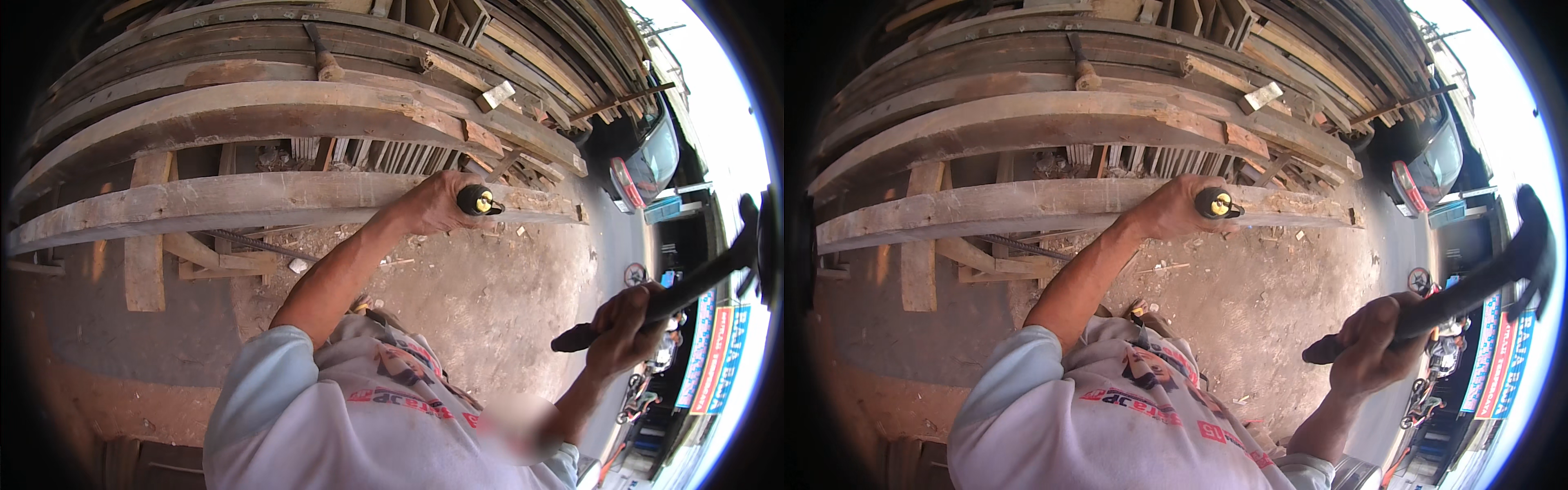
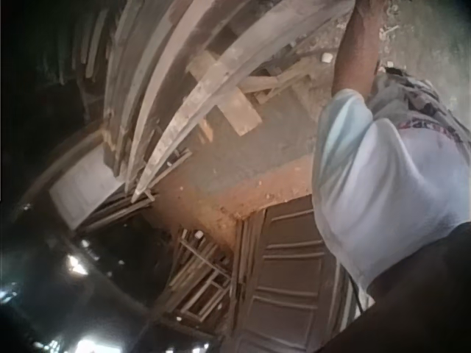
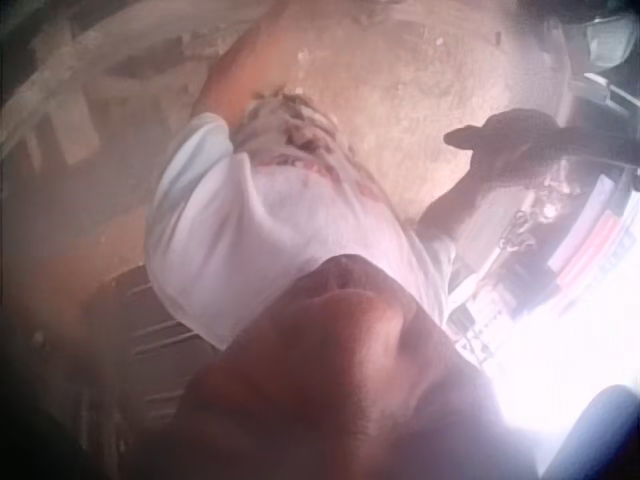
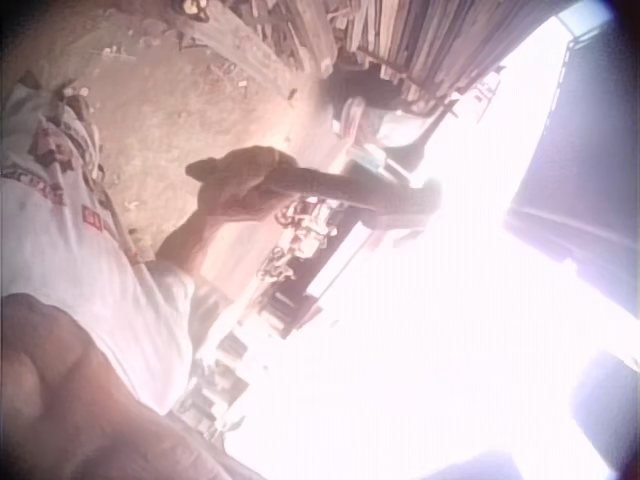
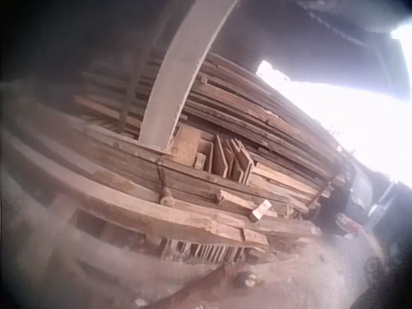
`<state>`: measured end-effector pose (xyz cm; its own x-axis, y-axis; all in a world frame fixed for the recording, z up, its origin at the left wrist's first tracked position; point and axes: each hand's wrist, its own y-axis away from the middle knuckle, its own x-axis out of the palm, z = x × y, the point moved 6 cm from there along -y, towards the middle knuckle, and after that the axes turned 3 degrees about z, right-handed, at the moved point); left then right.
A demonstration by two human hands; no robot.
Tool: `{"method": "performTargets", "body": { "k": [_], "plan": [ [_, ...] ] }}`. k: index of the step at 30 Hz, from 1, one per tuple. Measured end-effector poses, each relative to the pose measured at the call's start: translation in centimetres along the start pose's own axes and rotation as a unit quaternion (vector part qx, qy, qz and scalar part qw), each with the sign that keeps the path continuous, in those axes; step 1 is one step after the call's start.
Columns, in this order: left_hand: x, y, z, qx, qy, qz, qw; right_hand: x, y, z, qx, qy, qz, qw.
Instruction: The person uses a hammer and a small wooden block to repeatedly strike a long wooden plank resting on a curved wooden structure. The person adjusts the plank's position and continues hammering along its length.
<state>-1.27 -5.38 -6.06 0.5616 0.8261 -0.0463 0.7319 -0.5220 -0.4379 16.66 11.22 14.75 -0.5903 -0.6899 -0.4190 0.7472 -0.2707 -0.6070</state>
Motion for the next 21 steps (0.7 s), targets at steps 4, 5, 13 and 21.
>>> {"method": "performTargets", "body": {
  "k": [4,5,13,21],
  "plan": [
    [-0.1,0.3,0.3,-0.016,-0.036,0.010,0.999,-2.1,-1.2,1.9,-0.158,-0.208,-0.110,0.959],
    [0.2,0.3,0.3,-0.017,-0.045,0.012,0.999,0.4,1.2,-0.3,-0.156,-0.153,-0.032,0.975],
    [0.7,-0.3,0.8,-0.056,-0.035,0.037,0.997,3.3,6.3,-8.2,0.185,0.162,0.204,0.948],
    [-1.4,0.7,-2.9,0.024,0.091,-0.066,0.993,5.2,4.3,-18.2,0.231,-0.011,0.145,0.962]
  ]
}}
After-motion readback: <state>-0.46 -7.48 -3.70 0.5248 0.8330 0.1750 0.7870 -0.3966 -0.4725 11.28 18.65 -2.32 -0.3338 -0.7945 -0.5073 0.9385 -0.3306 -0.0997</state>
